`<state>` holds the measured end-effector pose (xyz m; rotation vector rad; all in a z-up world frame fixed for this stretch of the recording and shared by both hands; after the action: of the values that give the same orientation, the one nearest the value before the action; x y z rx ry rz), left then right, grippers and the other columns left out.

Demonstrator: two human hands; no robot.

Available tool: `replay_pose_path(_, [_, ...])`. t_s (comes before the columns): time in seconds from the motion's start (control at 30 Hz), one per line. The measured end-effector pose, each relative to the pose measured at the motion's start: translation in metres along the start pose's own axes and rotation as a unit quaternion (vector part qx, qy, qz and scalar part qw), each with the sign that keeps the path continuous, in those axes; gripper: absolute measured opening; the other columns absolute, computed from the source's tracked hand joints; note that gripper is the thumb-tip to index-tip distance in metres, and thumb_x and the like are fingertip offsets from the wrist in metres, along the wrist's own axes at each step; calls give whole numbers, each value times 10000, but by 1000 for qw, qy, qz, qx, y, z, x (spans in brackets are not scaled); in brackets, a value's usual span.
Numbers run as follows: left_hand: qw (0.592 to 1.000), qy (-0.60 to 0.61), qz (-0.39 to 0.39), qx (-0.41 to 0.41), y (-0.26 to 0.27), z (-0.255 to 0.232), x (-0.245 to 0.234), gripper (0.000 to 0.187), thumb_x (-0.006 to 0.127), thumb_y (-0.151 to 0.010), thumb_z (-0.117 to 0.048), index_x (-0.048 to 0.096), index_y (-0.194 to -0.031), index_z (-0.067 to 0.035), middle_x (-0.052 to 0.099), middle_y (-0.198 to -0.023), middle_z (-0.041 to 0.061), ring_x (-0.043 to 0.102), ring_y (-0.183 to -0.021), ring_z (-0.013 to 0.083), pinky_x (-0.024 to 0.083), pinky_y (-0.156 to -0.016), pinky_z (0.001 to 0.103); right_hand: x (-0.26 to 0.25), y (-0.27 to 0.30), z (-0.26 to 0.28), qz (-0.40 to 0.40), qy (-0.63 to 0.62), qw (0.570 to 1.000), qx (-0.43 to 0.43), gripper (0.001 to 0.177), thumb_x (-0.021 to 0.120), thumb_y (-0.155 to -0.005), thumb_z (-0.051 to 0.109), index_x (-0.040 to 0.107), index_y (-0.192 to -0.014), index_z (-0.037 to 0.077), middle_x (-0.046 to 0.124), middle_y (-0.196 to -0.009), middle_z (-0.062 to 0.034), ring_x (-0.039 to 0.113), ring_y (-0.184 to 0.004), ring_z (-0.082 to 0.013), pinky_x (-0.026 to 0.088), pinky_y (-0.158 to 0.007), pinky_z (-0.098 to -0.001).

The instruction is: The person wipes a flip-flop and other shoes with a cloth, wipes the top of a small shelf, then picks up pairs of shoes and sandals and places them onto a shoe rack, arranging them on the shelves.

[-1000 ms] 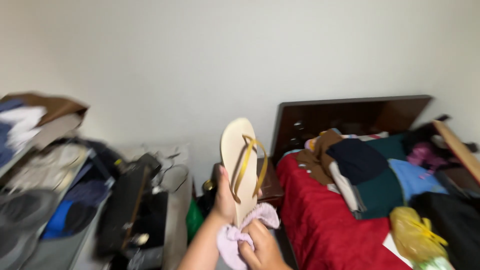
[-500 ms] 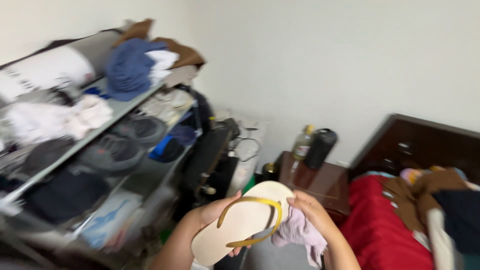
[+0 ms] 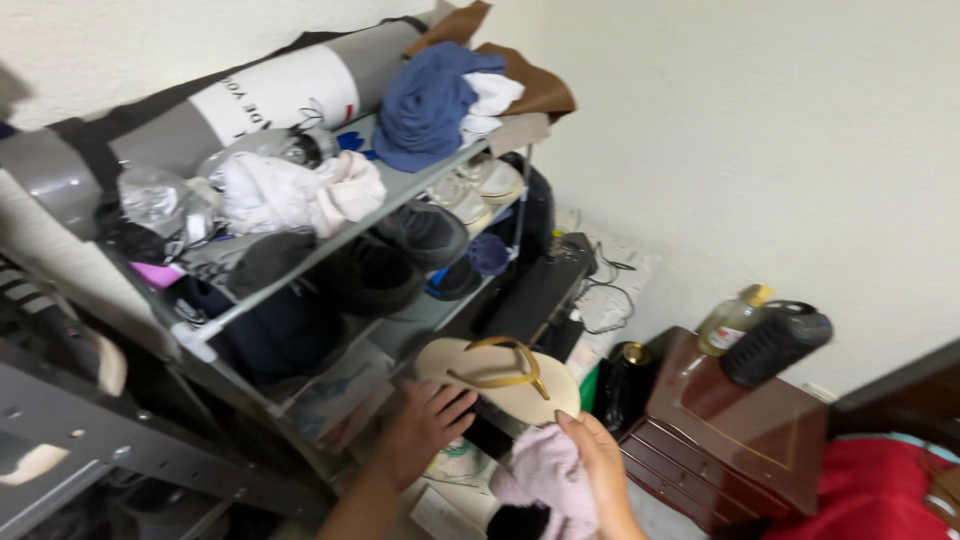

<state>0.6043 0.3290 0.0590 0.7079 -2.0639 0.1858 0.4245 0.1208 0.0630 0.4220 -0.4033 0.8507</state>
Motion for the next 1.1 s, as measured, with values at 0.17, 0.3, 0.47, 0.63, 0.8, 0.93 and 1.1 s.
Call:
replay_pose_path(0.17, [994,-33,-108,4,-24,-1,32,525,509,-911,-443,457,-1382,-218,607,-1385,115,619,-1220,293,497,-1027,462,62,-3,-15,-16,57,998,-6,222,676,-946,191,748,-1014,-8,730,-838,-66,634,-706,-140,484,-657,-276])
replay_pose_path(0.3, [995,29,-93,-4,-97,31,-91,564,678,-943,-309,551,-1418,-32,602,-1313,191,632,-1116,316,530,-930,451,90,-17,-40,16,124,991,39,265,647,-967,235,747,-1072,13,725,-917,-31,621,-823,-114,462,-743,-274])
replay_pose_path(0.47, [980,44,-165,102,-119,-25,-82,455,623,-891,-93,538,-1337,-128,584,-1174,65,595,-1034,242,522,-821,473,105,-13,-36,65,98,992,48,290,622,-969,249,752,-1092,20,746,-1000,-16,642,-964,-91,474,-890,-244])
replay_pose_path(0.63, [957,39,-266,107,-116,-69,-44,524,570,-783,-55,555,-1291,-184,649,-1203,49,654,-1110,246,592,-896,502,85,-13,-54,52,101,990,82,275,617,-979,242,739,-1058,9,723,-954,-27,631,-919,-110,476,-855,-269])
replay_pose_path(0.8, [936,-35,-314,155,-122,-101,-39,497,587,-791,-63,553,-1279,-150,635,-1209,80,637,-1115,270,571,-908,504,75,-13,-74,63,154,983,72,215,652,-962,192,742,-1021,7,694,-913,0,597,-897,-87,457,-846,-243])
replay_pose_path(0.93, [912,-95,-349,192,-128,-123,-32,479,601,-797,-70,551,-1270,-123,624,-1214,105,623,-1119,289,555,-918,505,81,-11,-71,74,179,978,75,206,669,-964,187,748,-996,-1,679,-892,-1,580,-888,-92,446,-846,-246])
replay_pose_path(1.1, [877,-168,-384,236,-140,-141,-21,460,619,-804,-78,549,-1258,-89,610,-1220,137,605,-1124,312,534,-930,508,83,-11,-66,56,195,975,93,193,675,-939,188,739,-974,9,689,-878,5,591,-894,-88,453,-857,-243])
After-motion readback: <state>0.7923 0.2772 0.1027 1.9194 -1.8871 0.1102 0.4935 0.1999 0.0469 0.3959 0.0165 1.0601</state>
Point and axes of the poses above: each hand's wrist, its own y-axis away from the middle knuckle, its own x-axis out of the palm, z = x × y, the point moved 6 cm from there along -y, towards the middle knuckle
